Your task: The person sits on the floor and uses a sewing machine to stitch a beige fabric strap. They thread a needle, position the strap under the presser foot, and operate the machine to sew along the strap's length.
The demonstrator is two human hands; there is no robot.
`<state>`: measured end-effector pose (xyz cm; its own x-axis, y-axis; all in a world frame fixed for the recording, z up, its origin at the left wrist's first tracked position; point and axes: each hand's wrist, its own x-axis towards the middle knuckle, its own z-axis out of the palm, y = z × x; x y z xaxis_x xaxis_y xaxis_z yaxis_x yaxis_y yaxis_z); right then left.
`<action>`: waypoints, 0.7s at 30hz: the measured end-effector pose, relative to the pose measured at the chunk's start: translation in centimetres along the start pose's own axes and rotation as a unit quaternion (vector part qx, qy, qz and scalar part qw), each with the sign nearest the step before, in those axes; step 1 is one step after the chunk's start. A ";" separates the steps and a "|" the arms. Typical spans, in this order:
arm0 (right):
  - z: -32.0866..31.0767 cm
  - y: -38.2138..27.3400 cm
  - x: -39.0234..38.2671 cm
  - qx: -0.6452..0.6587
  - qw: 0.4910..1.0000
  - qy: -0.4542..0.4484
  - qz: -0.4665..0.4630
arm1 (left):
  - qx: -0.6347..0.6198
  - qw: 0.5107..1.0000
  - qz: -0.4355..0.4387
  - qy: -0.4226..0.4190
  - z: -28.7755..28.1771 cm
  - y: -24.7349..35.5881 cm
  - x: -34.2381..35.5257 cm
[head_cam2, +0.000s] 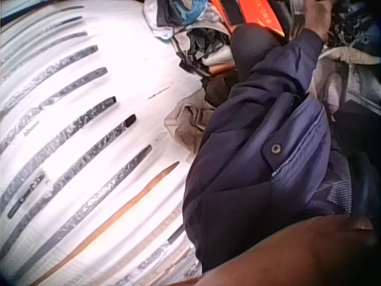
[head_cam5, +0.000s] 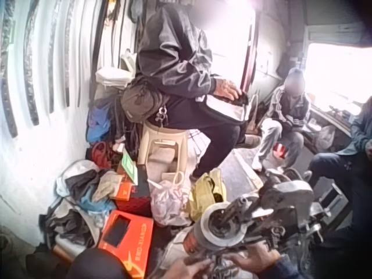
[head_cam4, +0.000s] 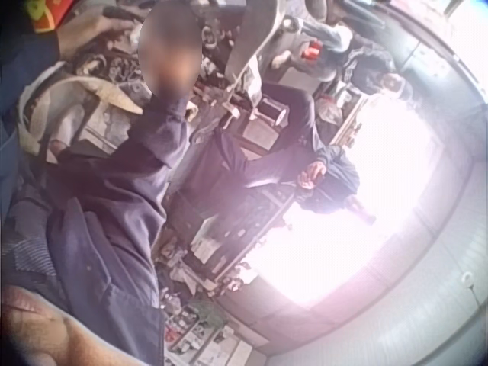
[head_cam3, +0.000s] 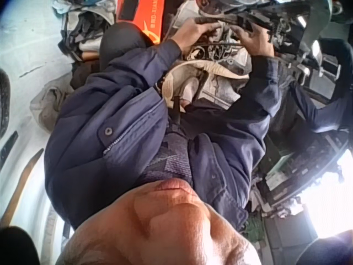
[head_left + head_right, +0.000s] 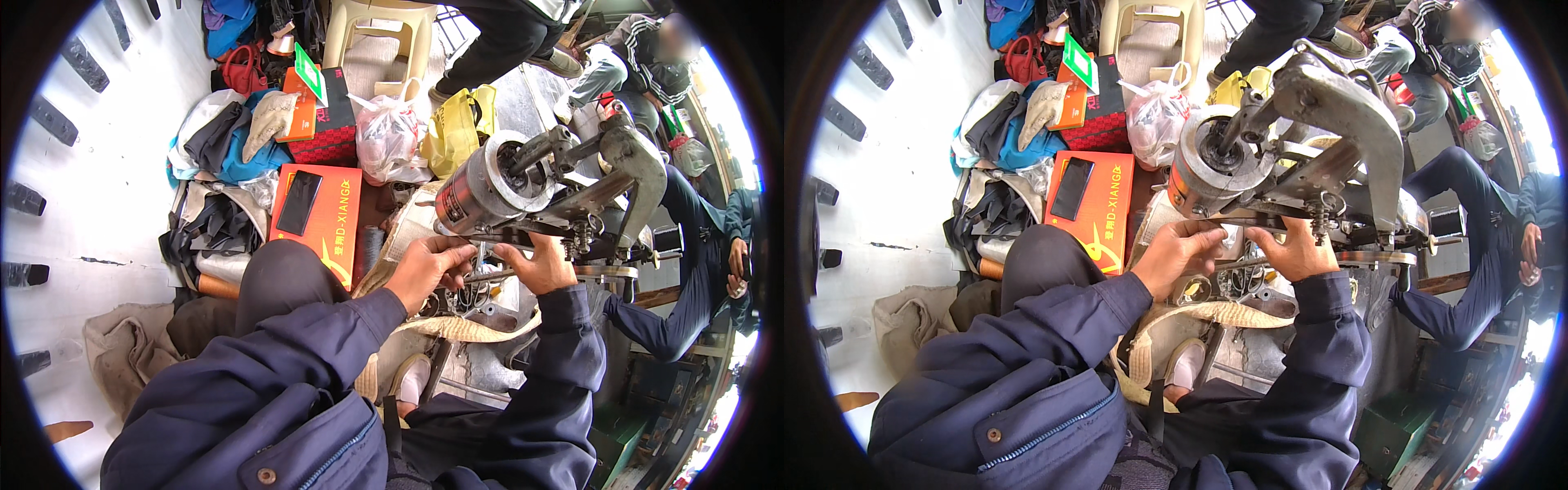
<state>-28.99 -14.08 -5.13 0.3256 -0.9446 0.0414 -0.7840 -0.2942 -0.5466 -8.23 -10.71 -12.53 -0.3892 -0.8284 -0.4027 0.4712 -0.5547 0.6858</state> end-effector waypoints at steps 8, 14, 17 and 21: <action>0.6 -0.7 -0.4 0.015 0.998 0.008 0.067 | 0.016 1.000 0.002 -0.004 -0.2 0.2 -0.4; 2.3 -3.0 -3.9 -0.141 0.979 0.125 -0.073 | 0.103 0.994 -0.028 -0.034 -0.6 0.5 -1.7; 3.4 -3.6 -7.5 -0.075 0.981 0.178 -0.032 | 0.234 0.969 -0.018 -0.070 -2.9 0.4 -3.4; 5.0 -2.7 -12.2 0.048 0.972 0.214 0.077 | 0.201 0.928 0.250 0.191 -6.6 1.4 -3.3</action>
<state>-28.23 -1.00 -8.35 -0.0588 -0.9564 0.2862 -0.7460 -0.1484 -0.6492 -1.06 -9.23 -14.23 0.1441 -0.9838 -0.1068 0.1537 -0.0844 0.9845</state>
